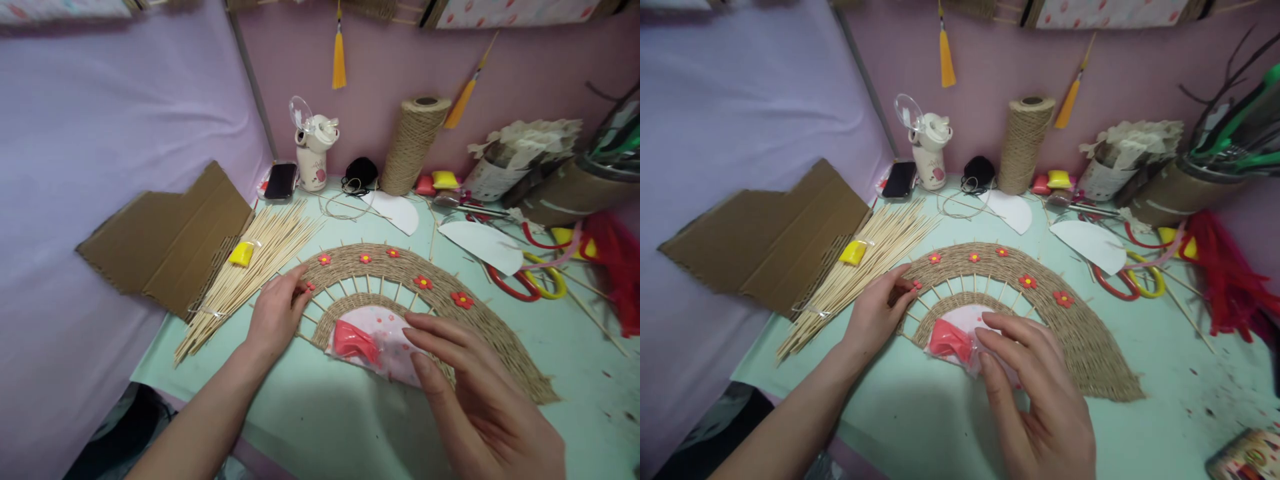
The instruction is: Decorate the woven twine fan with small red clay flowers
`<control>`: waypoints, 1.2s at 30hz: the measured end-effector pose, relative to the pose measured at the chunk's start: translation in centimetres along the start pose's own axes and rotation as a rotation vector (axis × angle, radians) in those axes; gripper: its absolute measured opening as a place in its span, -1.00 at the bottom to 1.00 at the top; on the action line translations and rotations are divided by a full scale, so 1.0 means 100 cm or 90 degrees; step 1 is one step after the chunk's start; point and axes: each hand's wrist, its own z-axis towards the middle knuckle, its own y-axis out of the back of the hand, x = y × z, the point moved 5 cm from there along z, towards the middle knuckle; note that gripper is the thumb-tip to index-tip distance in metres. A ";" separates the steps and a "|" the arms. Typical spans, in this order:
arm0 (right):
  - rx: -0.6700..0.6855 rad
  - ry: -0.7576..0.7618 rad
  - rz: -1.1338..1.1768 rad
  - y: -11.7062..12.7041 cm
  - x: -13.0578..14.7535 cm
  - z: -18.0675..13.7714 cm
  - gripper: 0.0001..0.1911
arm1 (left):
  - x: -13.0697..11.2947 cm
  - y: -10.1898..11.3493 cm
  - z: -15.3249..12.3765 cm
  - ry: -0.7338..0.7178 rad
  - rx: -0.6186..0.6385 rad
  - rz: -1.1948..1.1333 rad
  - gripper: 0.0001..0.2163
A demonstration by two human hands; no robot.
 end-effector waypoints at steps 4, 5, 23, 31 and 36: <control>0.002 0.009 0.014 -0.002 -0.004 0.000 -0.79 | 0.001 -0.001 0.000 0.008 0.005 -0.004 -0.62; 0.000 0.010 0.016 -0.003 -0.005 0.000 -0.80 | 0.002 -0.001 0.000 0.009 0.007 -0.008 -0.62; -0.001 0.018 0.004 -0.004 -0.004 0.003 -0.81 | -0.003 0.006 -0.005 -0.066 -0.019 0.005 -0.72; -0.002 0.023 0.009 -0.005 -0.003 0.003 -0.78 | -0.005 0.009 -0.006 -0.091 -0.046 -0.008 -0.76; -0.009 0.029 0.011 -0.004 -0.003 0.003 -0.78 | -0.006 0.010 -0.006 -0.082 -0.041 -0.026 -0.76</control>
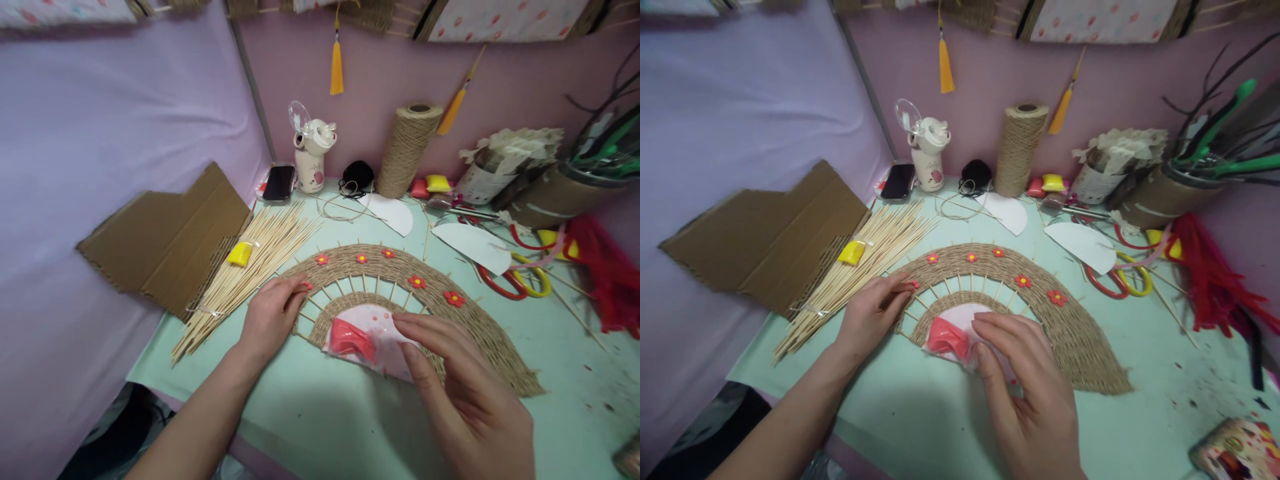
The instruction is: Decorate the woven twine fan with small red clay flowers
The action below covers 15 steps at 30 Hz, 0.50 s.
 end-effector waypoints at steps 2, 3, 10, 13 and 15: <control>-0.001 -0.001 0.002 0.000 0.000 0.000 -0.78 | -0.002 0.009 0.000 0.012 -0.050 -0.016 -0.76; -0.004 0.001 0.003 0.000 0.000 0.000 -0.78 | -0.005 0.015 -0.001 0.018 -0.085 -0.023 -0.77; -0.034 -0.017 0.009 0.000 -0.002 -0.001 -0.77 | -0.065 0.005 0.002 -0.092 0.236 -0.076 -0.54; -0.044 -0.018 0.011 0.001 -0.004 -0.001 -0.76 | -0.081 -0.017 0.000 -0.109 0.364 -0.063 -0.41; -0.047 -0.016 0.009 0.001 -0.007 0.000 -0.76 | -0.082 -0.030 0.001 -0.104 0.392 -0.045 -0.61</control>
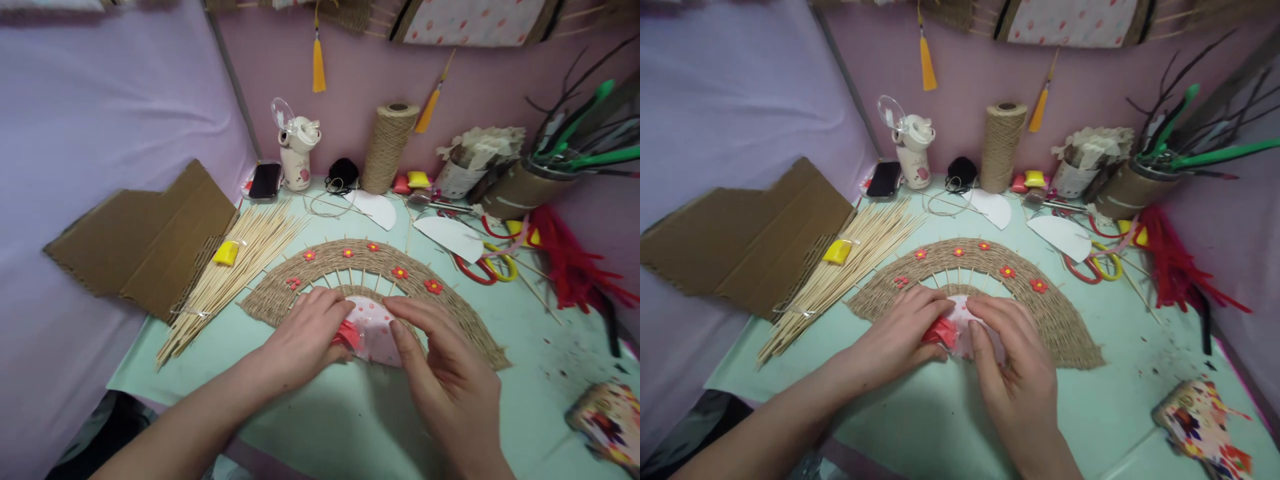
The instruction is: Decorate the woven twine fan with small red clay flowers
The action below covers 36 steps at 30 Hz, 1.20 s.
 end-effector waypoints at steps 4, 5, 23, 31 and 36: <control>-0.008 -0.004 -0.004 0.001 -0.002 0.001 -0.75 | 0.011 -0.004 0.007 0.004 -0.051 -0.102 -0.88; -0.008 -0.004 -0.003 0.001 -0.002 0.001 -0.75 | 0.015 -0.001 0.007 0.007 -0.087 -0.154 -0.85; 0.079 0.093 -0.083 -0.019 0.004 0.000 -0.77 | 0.011 0.009 -0.003 -0.126 -0.323 -0.116 -0.83; 0.111 0.093 -0.085 -0.024 -0.003 -0.001 -0.84 | 0.007 0.008 -0.006 -0.158 -0.350 -0.102 -0.87; 0.112 0.089 -0.108 -0.026 -0.006 -0.003 -0.87 | 0.009 0.007 -0.005 -0.147 -0.340 -0.106 -0.86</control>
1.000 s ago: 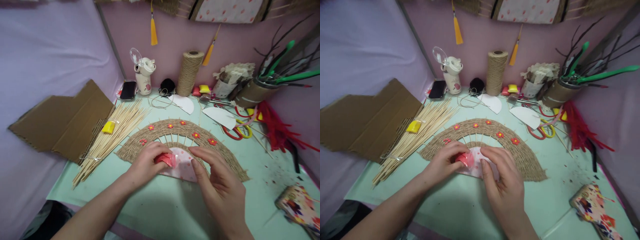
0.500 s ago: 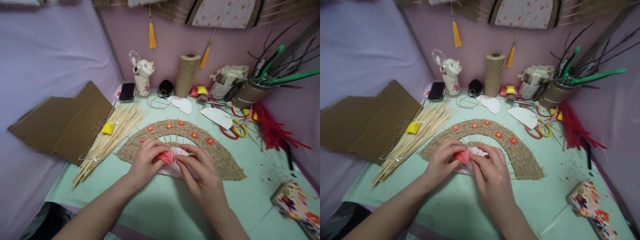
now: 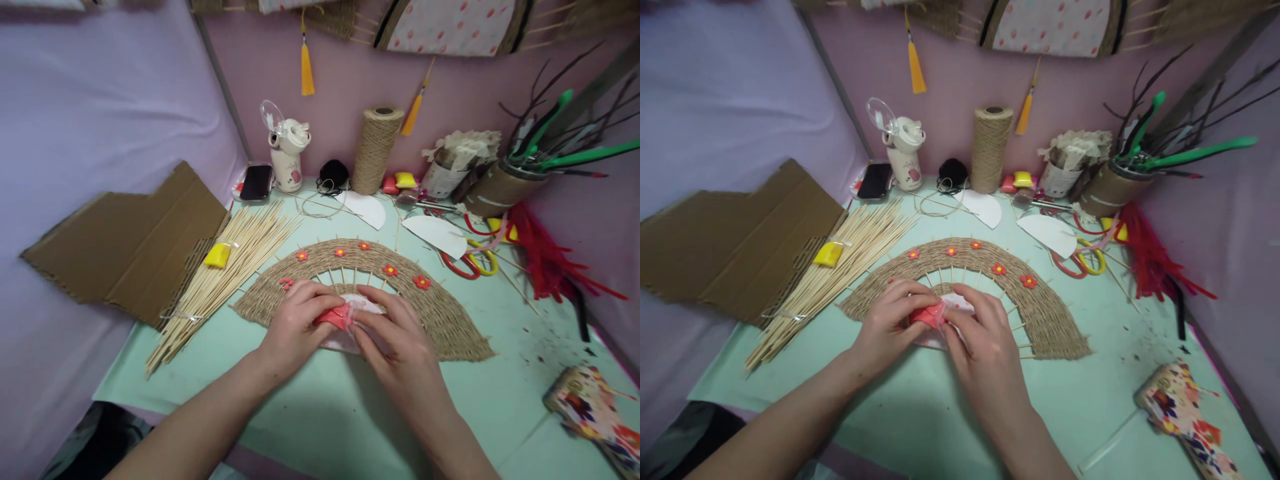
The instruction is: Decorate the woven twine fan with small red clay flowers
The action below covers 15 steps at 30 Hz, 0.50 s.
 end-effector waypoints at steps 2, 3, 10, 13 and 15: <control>0.002 0.005 -0.004 0.000 0.000 0.000 -0.87 | 0.001 -0.001 -0.001 0.007 0.008 -0.003 -0.86; 0.006 0.009 -0.008 -0.001 0.000 0.000 -0.87 | 0.001 -0.001 -0.001 0.011 0.013 -0.004 -0.86; 0.038 0.012 -0.048 -0.009 -0.002 0.001 -0.92 | 0.001 -0.007 -0.005 0.035 0.046 -0.009 -0.85; 0.050 -0.041 -0.016 -0.011 -0.006 0.000 -0.91 | 0.000 -0.009 -0.003 0.039 0.061 -0.016 -0.87; 0.054 -0.119 0.041 -0.010 -0.011 0.000 -0.93 | 0.001 -0.009 -0.001 0.051 0.070 -0.017 -0.88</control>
